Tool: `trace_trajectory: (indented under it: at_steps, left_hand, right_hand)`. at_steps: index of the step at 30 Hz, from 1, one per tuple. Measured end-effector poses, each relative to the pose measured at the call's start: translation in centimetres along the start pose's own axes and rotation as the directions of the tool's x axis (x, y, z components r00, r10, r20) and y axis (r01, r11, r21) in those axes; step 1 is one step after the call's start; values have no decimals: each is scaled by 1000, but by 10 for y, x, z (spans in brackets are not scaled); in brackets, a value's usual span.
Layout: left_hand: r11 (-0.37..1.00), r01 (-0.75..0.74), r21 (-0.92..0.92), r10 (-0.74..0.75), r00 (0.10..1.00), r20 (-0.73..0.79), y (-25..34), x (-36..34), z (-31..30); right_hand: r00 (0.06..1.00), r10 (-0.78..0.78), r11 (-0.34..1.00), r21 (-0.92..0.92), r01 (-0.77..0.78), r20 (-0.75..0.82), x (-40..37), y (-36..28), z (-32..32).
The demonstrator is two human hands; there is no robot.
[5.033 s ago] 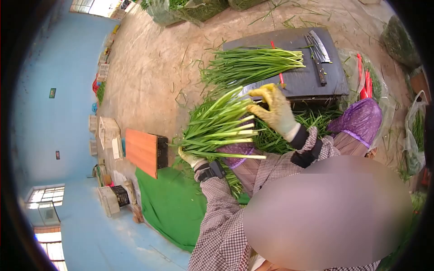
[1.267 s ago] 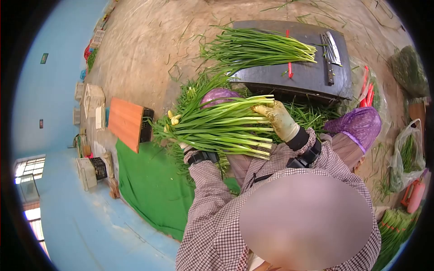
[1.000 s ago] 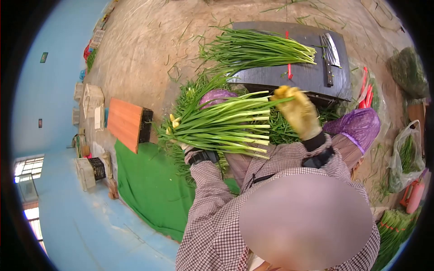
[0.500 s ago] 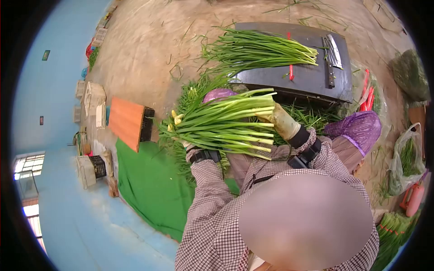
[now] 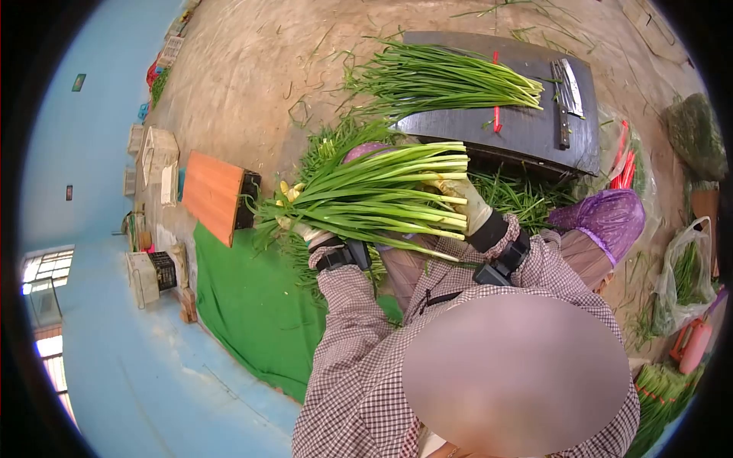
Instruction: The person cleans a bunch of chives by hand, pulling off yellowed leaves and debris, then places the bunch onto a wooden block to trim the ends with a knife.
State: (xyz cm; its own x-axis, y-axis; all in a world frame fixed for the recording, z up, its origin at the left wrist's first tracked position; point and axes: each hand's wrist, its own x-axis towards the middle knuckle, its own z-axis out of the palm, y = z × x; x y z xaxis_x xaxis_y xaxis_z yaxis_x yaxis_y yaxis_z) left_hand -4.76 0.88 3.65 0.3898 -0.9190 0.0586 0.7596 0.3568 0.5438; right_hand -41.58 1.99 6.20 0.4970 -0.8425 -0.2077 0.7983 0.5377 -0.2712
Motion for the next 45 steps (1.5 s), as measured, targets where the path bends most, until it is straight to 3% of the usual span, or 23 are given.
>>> trace_trajectory:
  at_steps: [4, 6, 7, 10, 11, 14, 15, 17, 18, 20, 22, 24, 25, 26, 27, 28, 30, 32, 34, 35, 38, 42, 45]
  left_hand:
    - [999, 20, -27, -21, 998, -67, 3, 9, -21]
    - [999, -14, 31, 22, 967, -252, -14, -23, 52]
    - [997, -38, 69, 55, 965, -256, -16, -19, 43]
    - [997, 40, 70, -27, 982, -187, -16, -12, 9]
    - [997, 9, 72, 9, 970, -244, -19, -9, 6]
    - [992, 40, 121, -19, 985, -174, -16, -6, -3]
    - [999, 42, 7, -41, 990, -134, -18, -8, -6]
    - [974, 57, -218, -69, 996, -49, -22, -16, 3]
    - [978, 59, -198, -69, 997, -43, -23, -16, 2]
    - [986, 59, -156, -65, 997, -29, -18, -11, -5]
    - [992, 47, -119, -56, 995, -78, -14, -12, -7]
    - [998, 48, -44, -52, 994, -99, -9, -17, 17]
    - [999, 47, -17, -49, 992, -114, -7, -14, 12]
    - [999, 48, 10, -46, 991, -128, -3, -9, 5]
    - [998, 47, 33, -42, 989, -142, -1, -3, -1]
    - [999, 38, 35, -33, 993, -117, 0, 0, -2]
    - [999, 19, 45, -15, 997, -73, 0, 3, 0]
    - [999, -7, 37, 10, 996, -90, 0, 0, 17]
    - [996, -59, 62, 65, 993, -103, -5, -11, 58]
    - [995, -71, 76, 83, 983, -166, -7, -16, 82]
    - [962, -163, 221, 193, 974, -120, -5, -8, 79]
    - [963, -248, 104, 250, 968, 1, 0, -7, 75]
    - [960, -256, 109, 256, 967, 20, -2, -17, 95]
  right_hand:
    - [988, -148, 985, 94, 144, 44, -12, 11, 16]
    - [983, -181, 978, 105, 178, 22, -19, 10, 28]
    - [992, -122, 992, 28, 121, 25, -24, 1, 35]
    - [998, -60, 993, 103, 62, -14, -35, -2, 39]
    - [998, -58, 998, -31, 59, 38, -41, -10, 42]
    - [987, -91, 966, -253, 54, -135, -43, -19, 48]
    - [987, -157, 961, -228, 157, 17, -41, -21, 41]
    - [962, -263, 945, -221, 242, -69, -48, -37, 44]
    - [944, -311, 934, -220, 282, -111, -53, -46, 46]
    - [910, -413, 892, -207, 401, -17, -70, -73, 37]
    - [915, -382, 922, -9, 386, 127, -99, -126, 11]
    - [880, -442, 851, -228, 473, 177, -131, -161, -8]
    - [898, -429, 666, -636, 389, 100, -135, -158, -21]
    - [894, -447, 356, -913, 201, 23, -136, -149, -34]
    - [870, -491, -16, -999, -52, -37, -140, -143, -47]
    - [874, -485, -87, -996, -21, 24, -137, -123, -27]
    - [886, -464, 78, -996, 40, -1, -125, -101, 31]
    - [871, -449, -62, -979, 192, 199, -103, -83, 56]
    - [880, -365, -447, -886, 121, 304, -73, -64, 56]
    - [860, -390, -531, -844, 82, 329, -55, -54, 44]
    - [882, -457, -469, -874, -131, 113, -23, -40, 31]
    - [920, -355, -475, -880, -23, 167, -3, -20, 19]
    - [925, -337, -238, -967, 94, 174, 7, -10, 25]
